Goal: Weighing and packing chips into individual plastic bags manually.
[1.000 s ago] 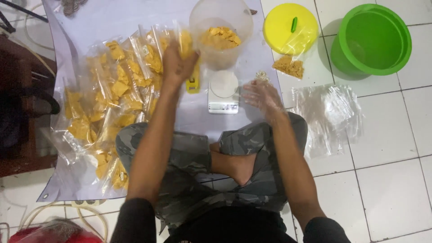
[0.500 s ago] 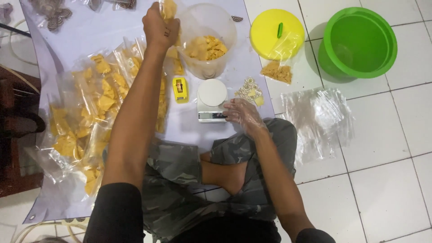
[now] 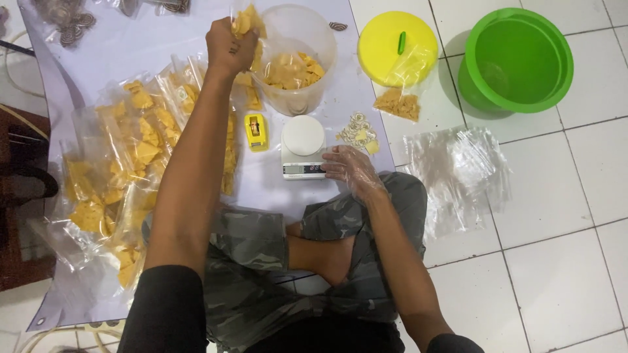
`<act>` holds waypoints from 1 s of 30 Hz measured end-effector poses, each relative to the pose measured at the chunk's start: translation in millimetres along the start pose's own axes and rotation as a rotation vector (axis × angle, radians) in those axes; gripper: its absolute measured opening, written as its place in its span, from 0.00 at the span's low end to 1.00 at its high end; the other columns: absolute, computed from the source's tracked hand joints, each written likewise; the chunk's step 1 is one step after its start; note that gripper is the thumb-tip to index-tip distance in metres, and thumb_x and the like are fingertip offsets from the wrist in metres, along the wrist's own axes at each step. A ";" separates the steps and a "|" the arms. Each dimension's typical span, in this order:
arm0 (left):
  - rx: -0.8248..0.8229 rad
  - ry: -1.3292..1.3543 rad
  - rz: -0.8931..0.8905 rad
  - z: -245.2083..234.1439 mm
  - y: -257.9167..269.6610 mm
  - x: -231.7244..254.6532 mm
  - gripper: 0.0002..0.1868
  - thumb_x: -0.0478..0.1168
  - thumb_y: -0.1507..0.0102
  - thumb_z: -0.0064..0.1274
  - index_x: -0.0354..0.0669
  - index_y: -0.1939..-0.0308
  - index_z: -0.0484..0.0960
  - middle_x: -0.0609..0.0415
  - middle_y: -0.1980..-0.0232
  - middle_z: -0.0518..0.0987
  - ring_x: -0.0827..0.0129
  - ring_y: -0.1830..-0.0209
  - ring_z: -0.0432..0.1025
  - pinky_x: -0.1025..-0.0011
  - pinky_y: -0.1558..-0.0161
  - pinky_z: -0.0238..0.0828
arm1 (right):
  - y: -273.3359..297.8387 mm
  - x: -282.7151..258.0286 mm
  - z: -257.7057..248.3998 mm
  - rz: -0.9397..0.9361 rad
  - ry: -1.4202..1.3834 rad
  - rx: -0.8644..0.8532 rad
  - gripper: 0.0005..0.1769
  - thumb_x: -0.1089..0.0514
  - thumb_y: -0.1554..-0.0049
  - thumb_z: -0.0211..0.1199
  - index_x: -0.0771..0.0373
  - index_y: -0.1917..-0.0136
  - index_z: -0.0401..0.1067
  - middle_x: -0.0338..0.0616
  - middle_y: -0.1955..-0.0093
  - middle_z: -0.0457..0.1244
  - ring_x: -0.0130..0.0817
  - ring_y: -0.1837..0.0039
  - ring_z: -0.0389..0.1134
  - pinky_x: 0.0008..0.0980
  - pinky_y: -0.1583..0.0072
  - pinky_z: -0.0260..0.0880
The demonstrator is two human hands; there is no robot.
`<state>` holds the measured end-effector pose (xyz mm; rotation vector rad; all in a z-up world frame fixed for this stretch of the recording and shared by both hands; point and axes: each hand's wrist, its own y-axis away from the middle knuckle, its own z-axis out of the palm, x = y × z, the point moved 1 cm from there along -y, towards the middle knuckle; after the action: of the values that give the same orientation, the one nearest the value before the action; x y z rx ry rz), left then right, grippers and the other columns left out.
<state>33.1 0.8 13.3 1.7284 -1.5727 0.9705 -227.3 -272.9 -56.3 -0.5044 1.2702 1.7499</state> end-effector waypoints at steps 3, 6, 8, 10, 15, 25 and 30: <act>0.012 0.017 0.150 -2.1 5.3 3.7 0.08 0.48 0.41 0.57 0.53 0.63 0.80 0.61 0.66 0.82 0.71 0.68 0.77 0.67 0.68 0.74 | 2.5 -2.3 2.0 -0.002 0.015 -0.012 0.24 0.43 0.43 0.63 0.63 0.43 0.70 0.60 0.41 0.70 0.54 0.45 0.74 0.47 0.44 0.78; -0.044 0.259 -0.060 -6.5 17.0 17.2 0.10 0.44 0.40 0.58 0.53 0.57 0.76 0.62 0.60 0.80 0.76 0.64 0.74 0.74 0.67 0.74 | 4.5 -3.9 2.8 0.003 0.019 -0.003 0.20 0.45 0.42 0.63 0.62 0.45 0.70 0.60 0.42 0.70 0.53 0.46 0.74 0.48 0.44 0.78; -0.006 0.098 0.122 -6.2 13.4 10.2 0.05 0.45 0.40 0.54 0.53 0.66 0.78 0.63 0.69 0.78 0.74 0.69 0.73 0.69 0.67 0.73 | 3.9 -2.1 2.0 0.004 0.004 -0.017 0.21 0.44 0.42 0.63 0.61 0.45 0.70 0.59 0.41 0.70 0.52 0.46 0.74 0.46 0.44 0.78; -0.007 0.113 0.121 -8.8 17.5 16.1 0.05 0.45 0.38 0.54 0.53 0.66 0.77 0.63 0.70 0.77 0.74 0.70 0.73 0.69 0.70 0.72 | 6.1 -4.0 5.4 0.011 0.012 0.001 0.21 0.44 0.43 0.63 0.62 0.45 0.70 0.60 0.42 0.70 0.52 0.46 0.74 0.45 0.45 0.79; 0.108 -0.147 0.284 -6.7 6.9 7.6 0.04 0.42 0.38 0.49 0.50 0.61 0.76 0.54 0.66 0.81 0.49 0.61 0.74 0.53 0.66 0.69 | 1.3 0.8 -0.6 -0.010 -0.029 -0.044 0.17 0.47 0.41 0.63 0.61 0.46 0.71 0.61 0.42 0.70 0.52 0.47 0.75 0.46 0.47 0.79; 0.095 -0.288 0.169 -10.0 13.6 27.5 0.06 0.39 0.39 0.54 0.48 0.58 0.77 0.43 0.62 0.80 0.40 0.65 0.75 0.50 0.66 0.69 | 3.8 -1.5 4.6 -0.013 0.003 -0.034 0.21 0.45 0.43 0.64 0.61 0.45 0.70 0.59 0.42 0.70 0.52 0.47 0.74 0.46 0.46 0.78; 0.017 -0.197 0.092 -9.7 20.6 26.6 0.05 0.39 0.36 0.51 0.49 0.67 0.73 0.53 0.70 0.76 0.62 0.75 0.71 0.60 0.69 0.68 | 8.2 -4.2 7.5 0.004 0.019 -0.011 0.20 0.46 0.43 0.64 0.62 0.45 0.70 0.59 0.43 0.70 0.53 0.47 0.74 0.46 0.46 0.78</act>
<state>12.3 -8.3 39.9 1.8236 -1.7874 0.8817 -230.8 -268.5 -45.8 -0.5258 1.2760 1.7599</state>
